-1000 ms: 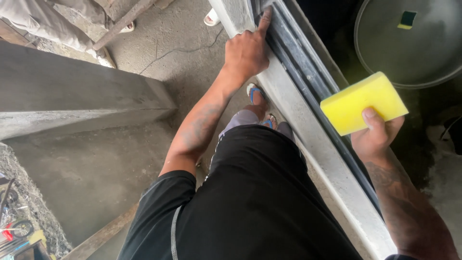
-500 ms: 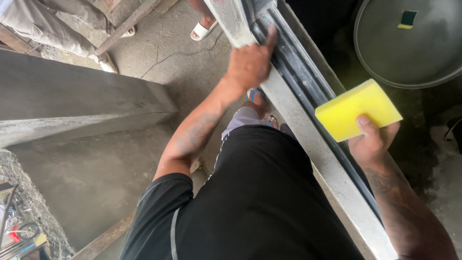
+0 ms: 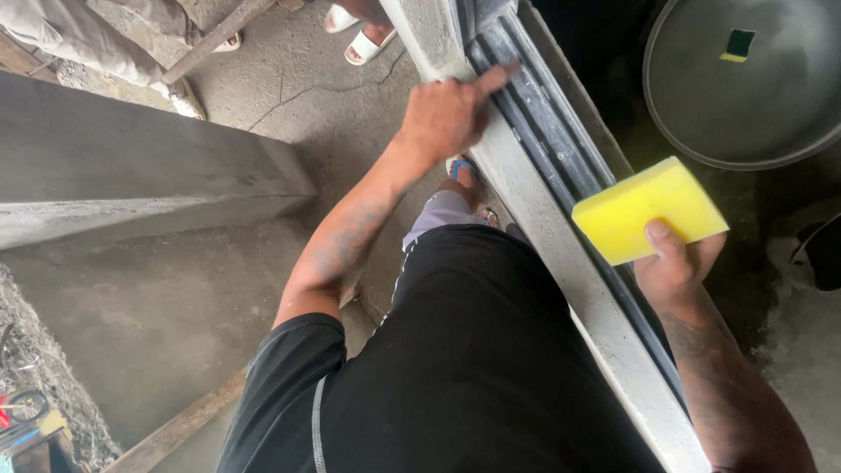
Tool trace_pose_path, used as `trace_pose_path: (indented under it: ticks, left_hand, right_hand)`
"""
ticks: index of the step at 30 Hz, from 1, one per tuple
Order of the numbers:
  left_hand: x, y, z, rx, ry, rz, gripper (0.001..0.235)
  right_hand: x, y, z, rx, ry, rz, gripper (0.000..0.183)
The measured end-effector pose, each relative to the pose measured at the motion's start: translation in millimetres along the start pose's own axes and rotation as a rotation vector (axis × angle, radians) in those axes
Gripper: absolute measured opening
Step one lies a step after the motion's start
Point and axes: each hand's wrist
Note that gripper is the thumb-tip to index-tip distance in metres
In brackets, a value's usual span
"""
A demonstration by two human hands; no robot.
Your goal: The person uses a yellow sponge to wipe the interior channel of a metal window frame. They repeatedly rub the surface with the sponge and occasionally use their fingers to clear debris from the track. The task continues along the length of the frame without a visible final state.
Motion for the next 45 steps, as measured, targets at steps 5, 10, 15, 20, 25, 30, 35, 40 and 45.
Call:
trace_pose_path:
  ticks: [5,10,15,20,25,30,35,40,45]
  left_hand:
    - [-9,31,-19,-0.572,0.503,0.496,0.063]
    - [-36,101,-3,-1.425,0.569,0.495,0.044]
    - [-41,142,43,-1.948,0.67,0.304,0.051]
    - [-27,168,52,-0.984,0.958,0.315,0.029]
    - [-32,180,71,-1.056,0.868,0.357,0.036]
    - [-28,182,80,-1.11,0.856,0.425,0.052]
    - [-30,171,44,-1.056,0.571,0.391,0.019]
    - [-18,174,50,-0.98,0.659,0.525,0.021]
    - [-19,176,49,-0.967,0.646,0.541,0.011]
  right_hand:
    - [-1,-1,10,-0.308,-0.044,-0.217,0.027]
    - [-25,33,13,-0.373,-0.134,-0.202,0.044]
    - [-38,38,31,0.036,-0.265,-0.404,0.046]
    - [-43,8,69,0.343,-0.241,0.022,0.063]
    - [-49,29,35,0.218,-0.258,0.122,0.075]
    - [-51,58,-4,0.111,-0.346,0.189,0.087]
    - [-38,38,0,-0.086,-0.35,0.229,0.093]
    - [-38,42,-1,-0.011,-0.262,0.28,0.088]
    - [-45,53,-14,0.078,-0.254,0.344,0.088]
Point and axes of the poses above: each hand's wrist, its own x-axis towards the middle knuckle, its own z-axis out of the palm, y = z × x, and after that the axes turned 15 degrees about z, right-handed
